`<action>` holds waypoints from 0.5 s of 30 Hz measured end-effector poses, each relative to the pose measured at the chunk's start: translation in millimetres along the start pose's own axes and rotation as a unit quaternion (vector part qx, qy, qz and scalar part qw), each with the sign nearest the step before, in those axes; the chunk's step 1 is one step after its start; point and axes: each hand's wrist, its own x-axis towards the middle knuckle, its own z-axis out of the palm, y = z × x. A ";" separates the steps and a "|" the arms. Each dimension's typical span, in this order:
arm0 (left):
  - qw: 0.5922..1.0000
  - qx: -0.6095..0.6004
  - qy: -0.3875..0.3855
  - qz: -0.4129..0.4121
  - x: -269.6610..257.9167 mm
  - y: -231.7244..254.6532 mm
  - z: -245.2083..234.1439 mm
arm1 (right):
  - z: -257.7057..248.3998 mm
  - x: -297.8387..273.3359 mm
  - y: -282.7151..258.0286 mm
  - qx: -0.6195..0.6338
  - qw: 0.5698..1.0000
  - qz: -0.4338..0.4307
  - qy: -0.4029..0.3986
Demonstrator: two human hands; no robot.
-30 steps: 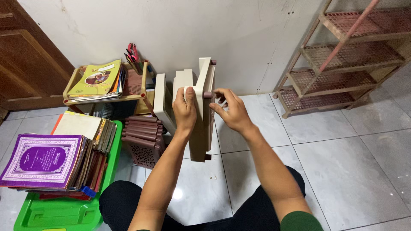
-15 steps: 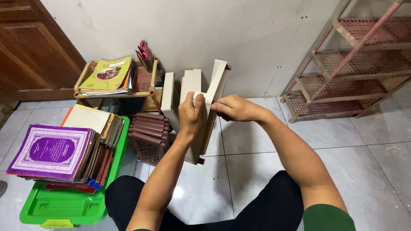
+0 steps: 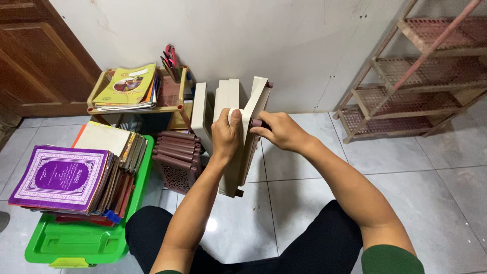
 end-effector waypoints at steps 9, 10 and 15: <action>1.000 -0.007 -0.006 -0.014 -2.6 0.1 4.9 | 21.6 -11.4 2.3 0.092 0.992 0.033 0.077; 1.000 -0.007 -0.007 -0.017 -2.3 -0.1 5.7 | 25.4 -13.7 3.4 -0.001 0.990 -0.070 0.122; 1.000 -0.004 -0.009 -0.019 -4.1 -1.3 6.2 | 34.5 -16.7 14.7 0.176 0.977 0.047 0.113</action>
